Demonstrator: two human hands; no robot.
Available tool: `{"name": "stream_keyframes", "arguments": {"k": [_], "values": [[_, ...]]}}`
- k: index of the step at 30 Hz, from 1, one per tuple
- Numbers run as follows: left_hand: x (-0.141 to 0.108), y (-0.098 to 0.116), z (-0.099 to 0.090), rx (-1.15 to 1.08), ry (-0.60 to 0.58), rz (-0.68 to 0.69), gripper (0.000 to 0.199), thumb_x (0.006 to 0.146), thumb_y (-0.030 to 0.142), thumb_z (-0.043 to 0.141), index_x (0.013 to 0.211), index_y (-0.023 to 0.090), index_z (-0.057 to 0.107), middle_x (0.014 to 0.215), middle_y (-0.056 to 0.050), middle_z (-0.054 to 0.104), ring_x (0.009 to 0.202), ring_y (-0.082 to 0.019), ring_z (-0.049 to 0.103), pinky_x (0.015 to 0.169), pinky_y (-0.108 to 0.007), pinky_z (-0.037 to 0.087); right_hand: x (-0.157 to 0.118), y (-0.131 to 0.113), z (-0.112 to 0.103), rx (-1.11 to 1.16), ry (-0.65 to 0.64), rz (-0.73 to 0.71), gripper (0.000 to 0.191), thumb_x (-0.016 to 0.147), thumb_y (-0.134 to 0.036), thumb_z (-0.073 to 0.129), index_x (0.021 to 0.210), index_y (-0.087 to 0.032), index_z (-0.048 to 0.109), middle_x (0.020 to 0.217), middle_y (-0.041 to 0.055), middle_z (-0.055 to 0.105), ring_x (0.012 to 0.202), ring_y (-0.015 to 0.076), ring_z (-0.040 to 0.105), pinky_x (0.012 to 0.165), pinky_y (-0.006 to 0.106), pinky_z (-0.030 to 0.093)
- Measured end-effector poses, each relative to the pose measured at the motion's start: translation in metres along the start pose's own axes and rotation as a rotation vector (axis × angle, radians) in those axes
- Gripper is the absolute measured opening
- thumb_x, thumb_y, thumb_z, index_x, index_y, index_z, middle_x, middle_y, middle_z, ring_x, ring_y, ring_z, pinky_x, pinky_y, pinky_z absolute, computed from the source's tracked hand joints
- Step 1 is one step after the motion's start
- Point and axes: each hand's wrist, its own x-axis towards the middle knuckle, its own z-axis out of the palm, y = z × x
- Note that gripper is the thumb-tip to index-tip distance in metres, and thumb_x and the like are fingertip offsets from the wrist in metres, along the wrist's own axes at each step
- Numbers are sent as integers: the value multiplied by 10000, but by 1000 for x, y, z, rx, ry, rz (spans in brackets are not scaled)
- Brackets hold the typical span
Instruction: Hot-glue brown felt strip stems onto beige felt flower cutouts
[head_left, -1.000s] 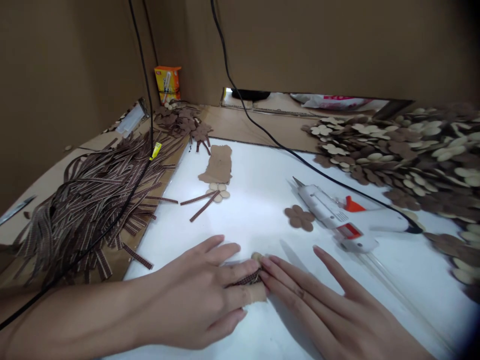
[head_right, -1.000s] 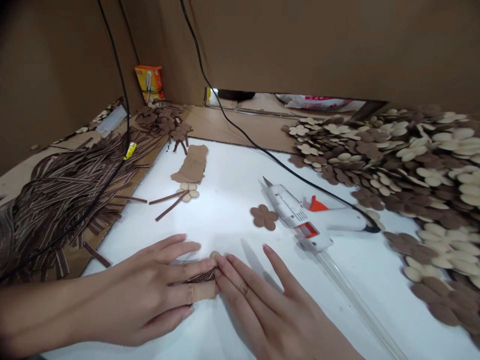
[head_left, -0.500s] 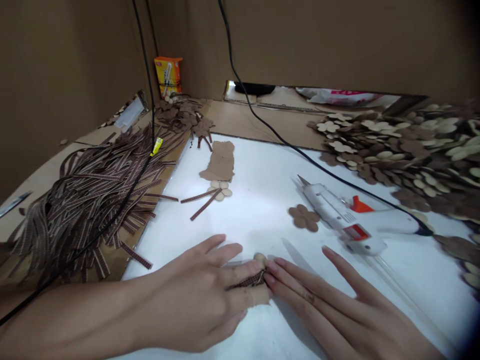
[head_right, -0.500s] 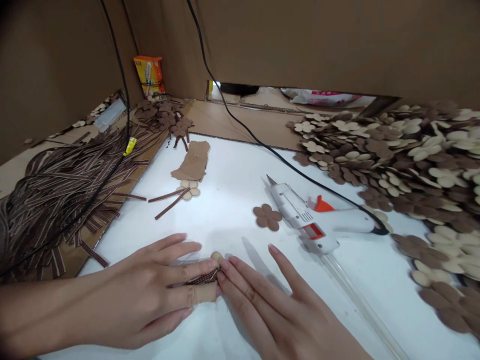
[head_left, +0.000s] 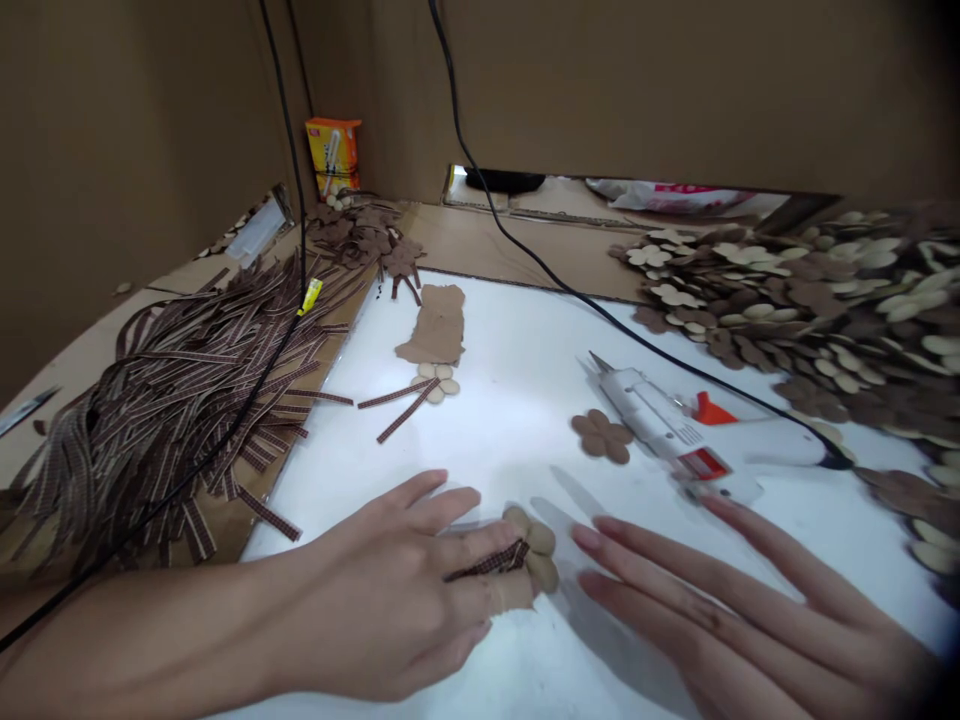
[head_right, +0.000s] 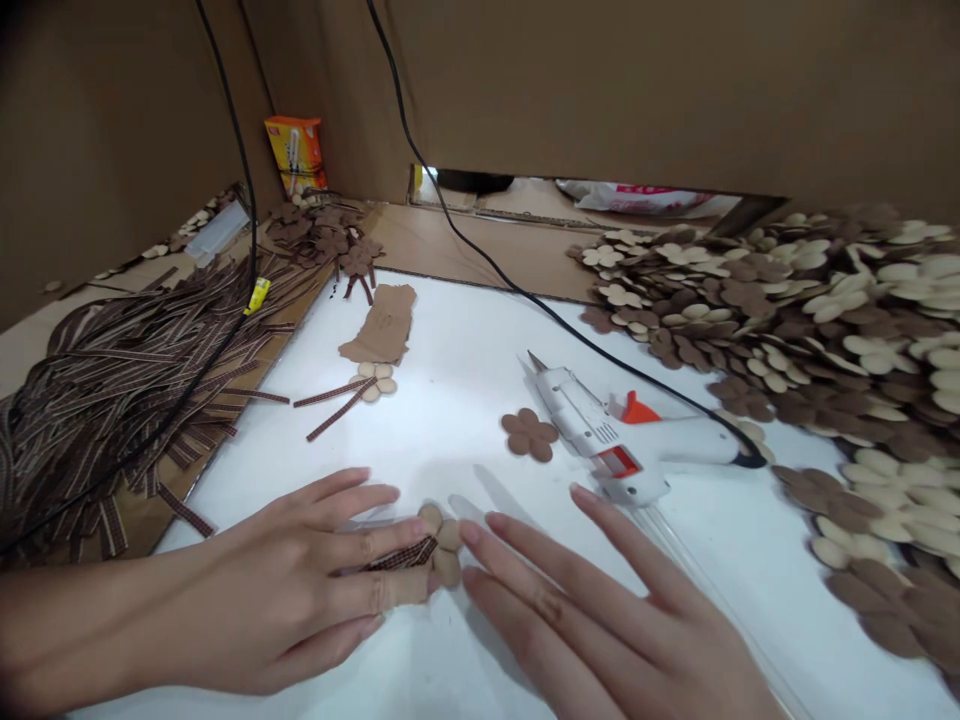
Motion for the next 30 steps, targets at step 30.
{"name": "stream_keyframes", "arguments": {"k": [30], "values": [[12,21,13,305,61,-176,255,847,272,468,1038,125,551,906,-86,586,811,-258,513,677,-401,440,25,-14,21,266,147,240,163,877,-167,514,928,-255,642,904,-63,719,979,148,600,1094,425,145]]}}
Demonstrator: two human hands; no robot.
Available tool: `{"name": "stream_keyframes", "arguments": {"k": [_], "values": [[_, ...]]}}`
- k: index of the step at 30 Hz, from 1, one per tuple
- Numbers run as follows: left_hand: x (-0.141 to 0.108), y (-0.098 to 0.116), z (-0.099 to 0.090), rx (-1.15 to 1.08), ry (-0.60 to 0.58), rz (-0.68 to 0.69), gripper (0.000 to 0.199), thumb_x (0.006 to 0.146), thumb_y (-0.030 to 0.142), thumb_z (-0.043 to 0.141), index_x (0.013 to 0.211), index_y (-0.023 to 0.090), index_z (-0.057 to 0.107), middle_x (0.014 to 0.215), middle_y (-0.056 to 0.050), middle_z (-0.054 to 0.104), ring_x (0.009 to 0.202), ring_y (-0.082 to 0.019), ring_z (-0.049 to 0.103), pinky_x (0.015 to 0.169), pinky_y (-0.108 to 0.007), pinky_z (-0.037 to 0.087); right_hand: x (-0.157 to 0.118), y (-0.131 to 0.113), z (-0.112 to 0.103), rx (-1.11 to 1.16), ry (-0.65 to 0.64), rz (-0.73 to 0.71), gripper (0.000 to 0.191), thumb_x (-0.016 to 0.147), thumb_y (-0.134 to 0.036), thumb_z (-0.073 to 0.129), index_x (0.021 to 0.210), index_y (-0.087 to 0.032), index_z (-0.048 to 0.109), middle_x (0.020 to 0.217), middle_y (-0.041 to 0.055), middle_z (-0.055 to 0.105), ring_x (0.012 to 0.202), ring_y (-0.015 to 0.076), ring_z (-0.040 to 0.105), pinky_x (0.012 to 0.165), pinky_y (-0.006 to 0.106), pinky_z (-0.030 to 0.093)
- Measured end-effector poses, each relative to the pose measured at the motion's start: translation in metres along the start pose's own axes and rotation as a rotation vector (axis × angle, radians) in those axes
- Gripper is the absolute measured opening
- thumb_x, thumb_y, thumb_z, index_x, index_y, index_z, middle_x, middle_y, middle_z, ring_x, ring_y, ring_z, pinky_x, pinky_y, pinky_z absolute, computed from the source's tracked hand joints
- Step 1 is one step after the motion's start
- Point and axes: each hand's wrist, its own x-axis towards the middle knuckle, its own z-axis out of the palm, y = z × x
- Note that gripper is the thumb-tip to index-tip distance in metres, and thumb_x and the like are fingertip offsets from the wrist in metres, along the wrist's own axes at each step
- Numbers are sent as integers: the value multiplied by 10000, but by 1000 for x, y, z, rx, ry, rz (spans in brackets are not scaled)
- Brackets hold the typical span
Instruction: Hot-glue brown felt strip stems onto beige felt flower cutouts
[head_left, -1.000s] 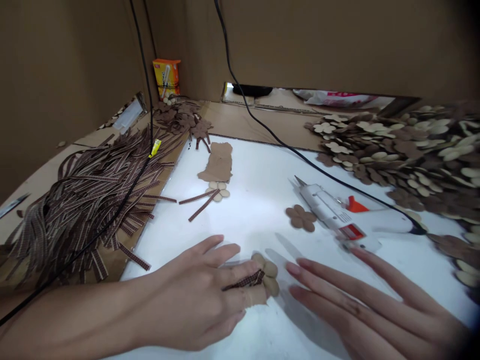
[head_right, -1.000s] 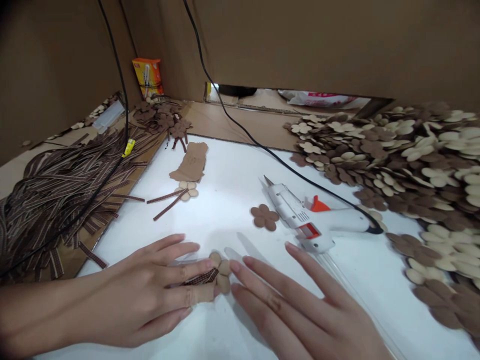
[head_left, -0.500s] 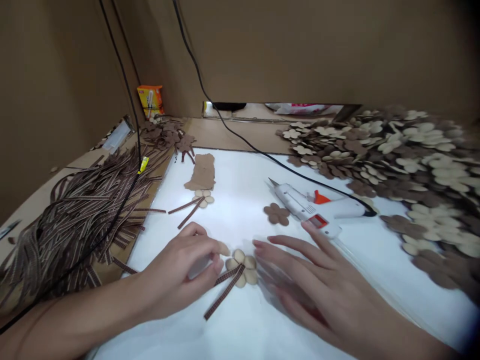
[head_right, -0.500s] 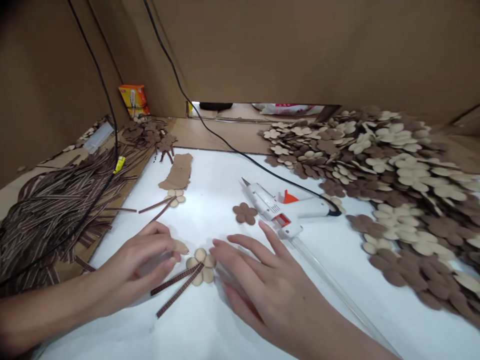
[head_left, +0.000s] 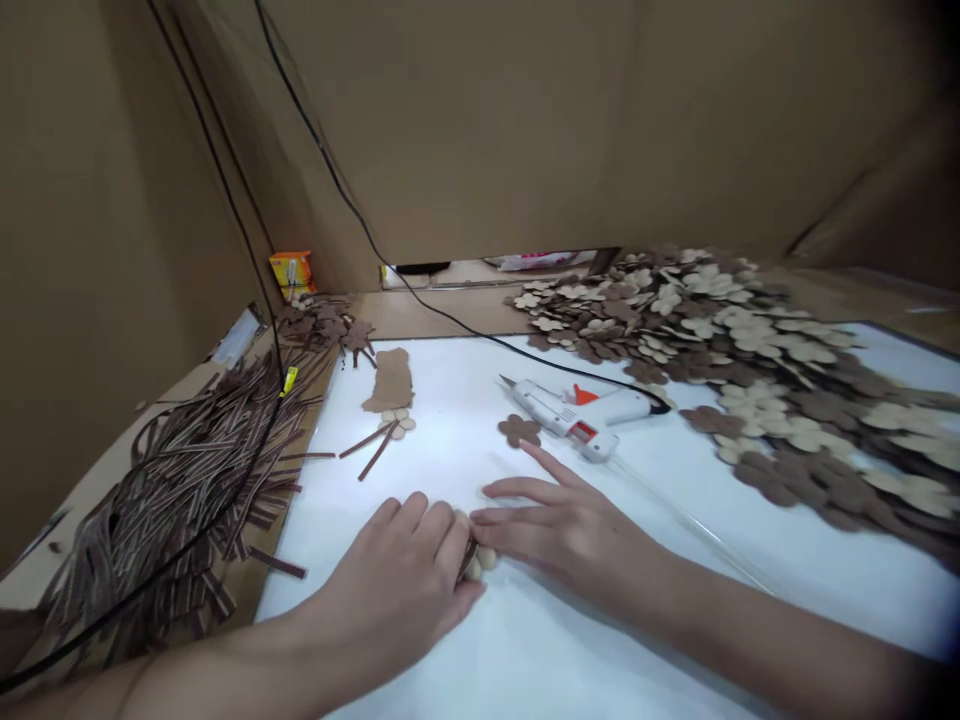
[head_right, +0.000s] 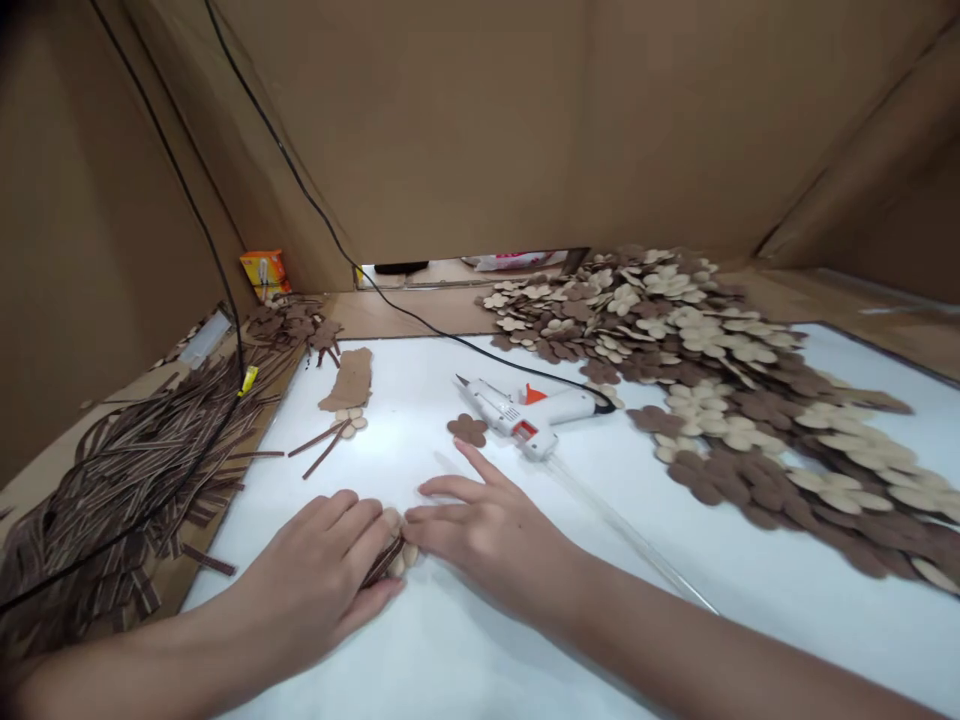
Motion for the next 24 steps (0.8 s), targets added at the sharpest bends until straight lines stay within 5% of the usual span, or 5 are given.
{"name": "stream_keyframes", "arguments": {"k": [5,11,16,19,24], "values": [[-1,-2,-2,15,133,64,201,840,114,410,834,142,609,734,-61,605,695,-216,535,625,-338,403,4,1,3,128,78,101,118,829,-206,588,801,-263,687,754,-49,716,746,140,610,1002,441,283],[10,-19,-19,-921,66,-237,278,858,255,417,729,139,635,688,-35,621,631,-137,510,566,-232,353,21,-8,-18,892,8,696,209,777,-369,622,717,-173,657,730,33,679,724,168,610,702,298,458],[15,-26,-21,-1634,-29,-405,363,841,402,484,754,98,664,659,-47,621,537,-93,466,530,-211,343,33,-17,-45,1403,189,661,227,814,-386,592,721,-191,520,941,29,644,1015,156,549,949,326,374],[14,-25,-18,-1863,-15,-465,317,818,395,551,887,107,664,826,-99,674,672,-135,582,643,-245,423,39,-24,-60,1613,349,630,229,765,-325,651,723,-223,451,671,-43,587,910,121,588,957,309,384],[11,-25,-7,-2100,46,-443,255,821,343,580,939,125,644,976,-119,663,803,-185,639,722,-304,473,41,-40,-77,1720,13,626,361,707,-396,657,657,-231,340,365,-136,175,327,52,226,433,157,406]]}}
